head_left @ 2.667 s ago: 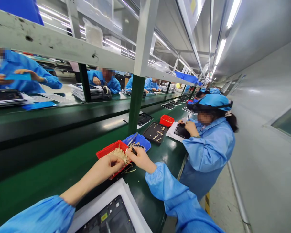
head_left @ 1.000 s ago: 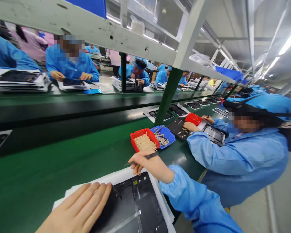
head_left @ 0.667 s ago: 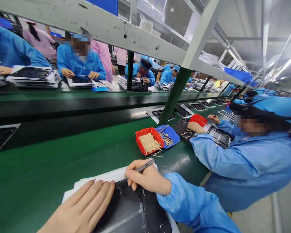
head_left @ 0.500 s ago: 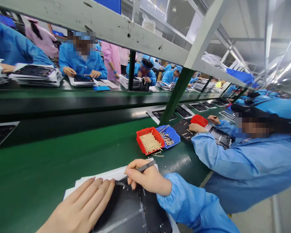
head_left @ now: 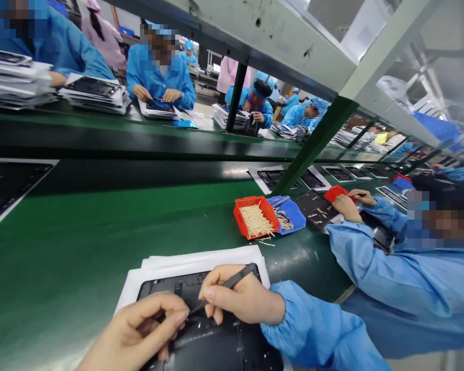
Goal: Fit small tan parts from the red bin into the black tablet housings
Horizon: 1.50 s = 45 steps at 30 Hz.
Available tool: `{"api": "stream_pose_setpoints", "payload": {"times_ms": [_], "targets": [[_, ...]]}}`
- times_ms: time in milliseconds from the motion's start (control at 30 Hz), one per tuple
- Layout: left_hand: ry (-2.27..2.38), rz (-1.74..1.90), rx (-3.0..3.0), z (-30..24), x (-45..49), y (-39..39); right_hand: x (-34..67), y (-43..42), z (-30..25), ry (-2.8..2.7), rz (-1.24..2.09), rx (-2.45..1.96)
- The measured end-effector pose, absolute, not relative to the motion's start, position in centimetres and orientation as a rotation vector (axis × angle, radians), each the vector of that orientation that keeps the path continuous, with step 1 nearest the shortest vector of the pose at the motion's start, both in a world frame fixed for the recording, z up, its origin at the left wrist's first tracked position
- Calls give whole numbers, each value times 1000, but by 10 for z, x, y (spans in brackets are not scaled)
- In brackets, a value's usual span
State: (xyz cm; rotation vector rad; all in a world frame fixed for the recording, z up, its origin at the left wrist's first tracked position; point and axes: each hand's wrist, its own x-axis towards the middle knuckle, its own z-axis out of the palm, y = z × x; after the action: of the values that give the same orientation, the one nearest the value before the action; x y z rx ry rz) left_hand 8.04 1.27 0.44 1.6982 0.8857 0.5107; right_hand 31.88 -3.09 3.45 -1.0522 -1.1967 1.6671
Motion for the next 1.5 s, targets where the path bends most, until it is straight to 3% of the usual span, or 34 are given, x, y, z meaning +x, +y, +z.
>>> {"api": "stream_pose_setpoints", "payload": {"times_ms": [100,267,433,833,1500], "targets": [[839,544,1793,-3,67,7,321,-26,41,-1369,1602,-1084],[872,1044,2566,3,58,13,330,6,48,-1567,1327,-1218],[924,985,2961,2,60,14,324,32,44,-1740,1255,-1225],[1022,892,3116,-3,59,7,309,37,26,-2001,1116,-1099],[1029,760,3183,-1,62,7,308,37,22,-1968,1108,-1043]]}}
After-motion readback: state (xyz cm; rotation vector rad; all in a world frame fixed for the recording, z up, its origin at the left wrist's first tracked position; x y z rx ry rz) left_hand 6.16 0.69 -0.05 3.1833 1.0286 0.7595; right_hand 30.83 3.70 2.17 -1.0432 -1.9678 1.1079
